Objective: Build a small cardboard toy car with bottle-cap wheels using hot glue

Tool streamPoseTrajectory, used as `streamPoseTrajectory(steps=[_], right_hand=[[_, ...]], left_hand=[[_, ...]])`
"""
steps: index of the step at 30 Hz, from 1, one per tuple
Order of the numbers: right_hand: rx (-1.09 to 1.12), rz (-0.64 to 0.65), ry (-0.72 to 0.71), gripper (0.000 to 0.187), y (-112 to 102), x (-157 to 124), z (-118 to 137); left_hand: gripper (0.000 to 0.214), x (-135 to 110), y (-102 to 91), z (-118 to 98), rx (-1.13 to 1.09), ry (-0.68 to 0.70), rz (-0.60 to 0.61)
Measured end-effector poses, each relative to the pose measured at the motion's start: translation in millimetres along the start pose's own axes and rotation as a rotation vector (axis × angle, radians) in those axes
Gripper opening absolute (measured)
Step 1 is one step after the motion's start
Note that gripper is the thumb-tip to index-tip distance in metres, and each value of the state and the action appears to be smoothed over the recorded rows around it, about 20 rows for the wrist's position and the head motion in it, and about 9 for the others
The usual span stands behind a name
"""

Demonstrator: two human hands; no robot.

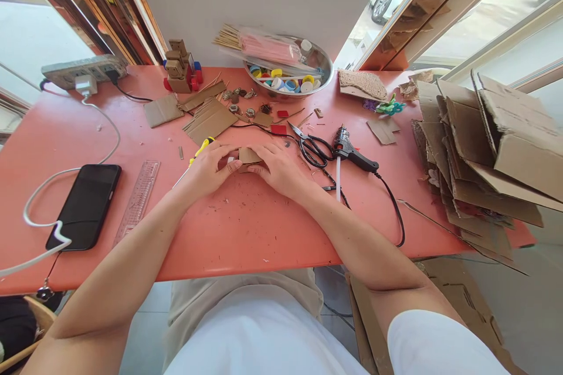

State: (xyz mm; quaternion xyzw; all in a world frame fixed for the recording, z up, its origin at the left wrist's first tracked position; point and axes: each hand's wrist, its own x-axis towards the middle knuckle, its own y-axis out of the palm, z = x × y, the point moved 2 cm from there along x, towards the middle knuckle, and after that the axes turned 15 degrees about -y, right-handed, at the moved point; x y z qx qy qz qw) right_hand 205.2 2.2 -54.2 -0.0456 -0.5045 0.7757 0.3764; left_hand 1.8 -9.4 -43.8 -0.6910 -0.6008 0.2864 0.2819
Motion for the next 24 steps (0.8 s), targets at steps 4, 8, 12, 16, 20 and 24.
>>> streamPoseTrajectory(steps=[4,8,12,16,20,24], right_hand=[[-0.016,-0.014,-0.021,0.039,2,1,-1],[-0.04,-0.005,-0.021,0.042,3,0,2],[-0.069,0.003,-0.013,0.048,6,-2,5],[-0.099,-0.02,-0.009,0.05,8,-4,6],[-0.124,0.007,-0.008,0.052,11,-5,9],[-0.162,0.037,0.003,0.056,12,-5,12]], left_hand=[[0.052,0,-1.2,-1,0.009,0.051,0.03],[0.051,1,0.6,-3,-0.011,0.038,0.021],[0.049,1,4.0,-3,-0.054,0.004,-0.023],[0.049,1,5.3,-2,-0.08,-0.007,-0.03],[0.047,1,5.8,-1,-0.068,0.009,-0.048],[0.037,0,8.4,0,-0.083,0.048,-0.072]])
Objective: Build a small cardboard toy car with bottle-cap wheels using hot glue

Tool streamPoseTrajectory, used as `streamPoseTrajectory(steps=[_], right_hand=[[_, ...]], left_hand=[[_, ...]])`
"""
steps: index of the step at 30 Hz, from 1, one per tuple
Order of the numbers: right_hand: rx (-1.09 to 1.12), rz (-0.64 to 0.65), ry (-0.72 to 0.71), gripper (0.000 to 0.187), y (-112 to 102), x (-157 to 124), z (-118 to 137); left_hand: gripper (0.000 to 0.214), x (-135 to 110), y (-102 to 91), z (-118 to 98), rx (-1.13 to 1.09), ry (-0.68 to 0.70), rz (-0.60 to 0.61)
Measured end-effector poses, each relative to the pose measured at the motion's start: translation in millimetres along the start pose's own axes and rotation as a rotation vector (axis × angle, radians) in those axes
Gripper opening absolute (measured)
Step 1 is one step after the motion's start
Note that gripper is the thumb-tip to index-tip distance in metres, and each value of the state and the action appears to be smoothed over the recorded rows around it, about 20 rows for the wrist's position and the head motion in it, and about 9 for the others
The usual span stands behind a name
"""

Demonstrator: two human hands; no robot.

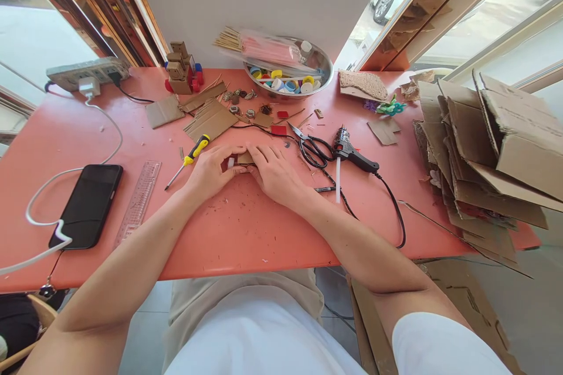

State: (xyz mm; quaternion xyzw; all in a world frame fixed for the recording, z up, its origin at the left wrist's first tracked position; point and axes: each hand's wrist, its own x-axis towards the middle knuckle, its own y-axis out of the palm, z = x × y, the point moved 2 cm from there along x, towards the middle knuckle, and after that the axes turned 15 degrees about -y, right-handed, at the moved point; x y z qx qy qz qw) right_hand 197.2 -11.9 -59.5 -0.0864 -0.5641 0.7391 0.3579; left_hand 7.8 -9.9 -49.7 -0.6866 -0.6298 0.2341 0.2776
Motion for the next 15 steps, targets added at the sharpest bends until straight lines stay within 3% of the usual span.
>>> streamPoseTrajectory(steps=[6,15], right_hand=[[-0.024,0.028,-0.031,0.057,-2.1,-0.3,-1.4],[-0.003,0.046,-0.093,0.055,-9.7,-1.6,-7.2]], left_hand=[[0.02,-0.8,2.7,1.6,-0.094,0.049,-0.038],[0.018,-0.3,0.1,2.5,-0.147,0.013,-0.02]])
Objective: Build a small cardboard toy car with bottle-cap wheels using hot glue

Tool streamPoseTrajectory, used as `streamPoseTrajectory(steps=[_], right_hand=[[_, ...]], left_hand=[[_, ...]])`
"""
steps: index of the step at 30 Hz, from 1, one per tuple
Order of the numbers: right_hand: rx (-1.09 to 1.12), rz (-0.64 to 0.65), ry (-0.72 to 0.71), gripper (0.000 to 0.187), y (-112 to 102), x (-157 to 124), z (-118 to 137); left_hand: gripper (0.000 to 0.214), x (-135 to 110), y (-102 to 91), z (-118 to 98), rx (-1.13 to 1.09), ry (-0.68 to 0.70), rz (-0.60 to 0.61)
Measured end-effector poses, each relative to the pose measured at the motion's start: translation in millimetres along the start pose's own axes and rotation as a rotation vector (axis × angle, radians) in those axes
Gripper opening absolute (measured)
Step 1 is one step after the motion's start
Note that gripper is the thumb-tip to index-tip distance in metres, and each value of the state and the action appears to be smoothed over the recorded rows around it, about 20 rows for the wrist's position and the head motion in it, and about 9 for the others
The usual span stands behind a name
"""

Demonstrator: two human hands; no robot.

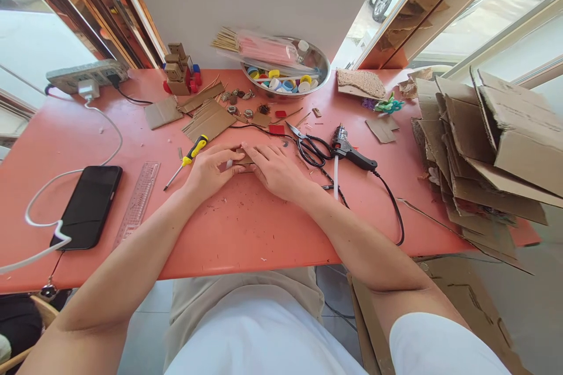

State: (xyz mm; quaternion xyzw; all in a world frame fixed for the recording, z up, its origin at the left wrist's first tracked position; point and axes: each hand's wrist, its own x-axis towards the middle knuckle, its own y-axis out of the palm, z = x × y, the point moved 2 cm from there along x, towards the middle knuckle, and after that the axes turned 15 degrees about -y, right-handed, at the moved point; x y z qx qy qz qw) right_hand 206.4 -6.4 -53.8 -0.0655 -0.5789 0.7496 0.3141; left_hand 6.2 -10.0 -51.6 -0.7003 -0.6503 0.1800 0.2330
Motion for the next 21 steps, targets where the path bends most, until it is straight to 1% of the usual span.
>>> streamPoseTrajectory(steps=[7,12,17,21], right_hand=[[0.065,-0.031,0.006,0.053,1.2,0.2,-6.2],[0.099,-0.041,0.012,0.052,1.1,1.1,-8.4],[0.094,-0.04,0.024,0.053,-0.4,1.3,-6.1],[0.082,-0.013,0.049,0.053,-1.8,3.1,-1.4]], left_hand=[[0.02,1.5,-5.0,1.5,0.002,-0.017,0.026],[0.02,2.7,-4.1,2.4,0.019,0.0,0.009],[0.021,1.5,-2.3,3.5,0.027,0.061,-0.002],[0.018,0.3,-1.0,5.8,0.083,0.108,-0.011]])
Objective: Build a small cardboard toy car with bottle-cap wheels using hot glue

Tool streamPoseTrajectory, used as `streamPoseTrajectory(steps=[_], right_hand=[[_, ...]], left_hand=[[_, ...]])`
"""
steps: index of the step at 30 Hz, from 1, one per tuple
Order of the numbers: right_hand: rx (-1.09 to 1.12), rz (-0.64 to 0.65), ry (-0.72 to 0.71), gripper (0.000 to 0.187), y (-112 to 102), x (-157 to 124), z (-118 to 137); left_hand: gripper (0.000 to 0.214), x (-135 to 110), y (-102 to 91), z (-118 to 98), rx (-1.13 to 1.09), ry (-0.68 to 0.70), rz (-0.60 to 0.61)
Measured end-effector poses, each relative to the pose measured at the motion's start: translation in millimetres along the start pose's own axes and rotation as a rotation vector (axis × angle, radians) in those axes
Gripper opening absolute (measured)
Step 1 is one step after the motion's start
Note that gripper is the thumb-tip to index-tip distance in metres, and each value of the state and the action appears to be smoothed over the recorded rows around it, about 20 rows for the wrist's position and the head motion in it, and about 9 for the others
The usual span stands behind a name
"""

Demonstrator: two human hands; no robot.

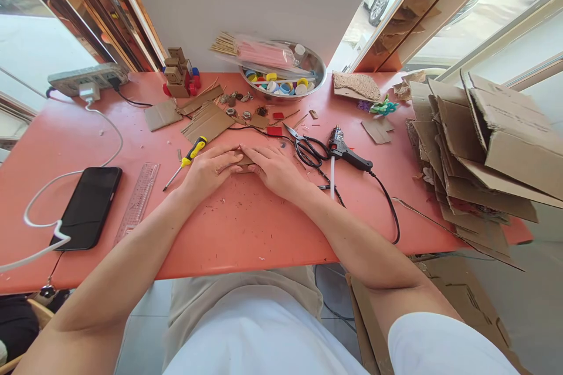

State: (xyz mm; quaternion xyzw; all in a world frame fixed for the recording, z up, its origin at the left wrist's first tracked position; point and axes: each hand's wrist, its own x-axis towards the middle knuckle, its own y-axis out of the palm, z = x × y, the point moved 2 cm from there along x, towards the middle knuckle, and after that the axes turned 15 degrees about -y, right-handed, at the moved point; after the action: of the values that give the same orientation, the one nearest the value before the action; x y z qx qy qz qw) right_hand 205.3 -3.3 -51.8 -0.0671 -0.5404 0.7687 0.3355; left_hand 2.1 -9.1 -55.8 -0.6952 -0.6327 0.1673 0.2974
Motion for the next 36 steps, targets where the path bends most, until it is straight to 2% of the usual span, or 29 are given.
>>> streamPoseTrajectory(steps=[6,12,22,27,36], right_hand=[[-0.002,0.028,0.031,0.054,-5,2,6],[0.013,0.049,-0.02,0.053,-8,1,3],[0.119,-0.008,0.008,0.054,-6,0,0],[0.116,-0.056,-0.002,0.052,-3,0,-1],[0.095,-0.082,-0.003,0.054,1,2,0]], left_hand=[[0.017,0,2.9,7,0.071,0.16,-0.083],[0.016,0,3.6,11,0.123,0.23,-0.15],[0.018,1,-0.6,13,0.163,0.265,-0.128],[0.017,2,-0.2,13,0.201,0.207,-0.129],[0.015,4,0.9,12,0.122,0.241,-0.13]])
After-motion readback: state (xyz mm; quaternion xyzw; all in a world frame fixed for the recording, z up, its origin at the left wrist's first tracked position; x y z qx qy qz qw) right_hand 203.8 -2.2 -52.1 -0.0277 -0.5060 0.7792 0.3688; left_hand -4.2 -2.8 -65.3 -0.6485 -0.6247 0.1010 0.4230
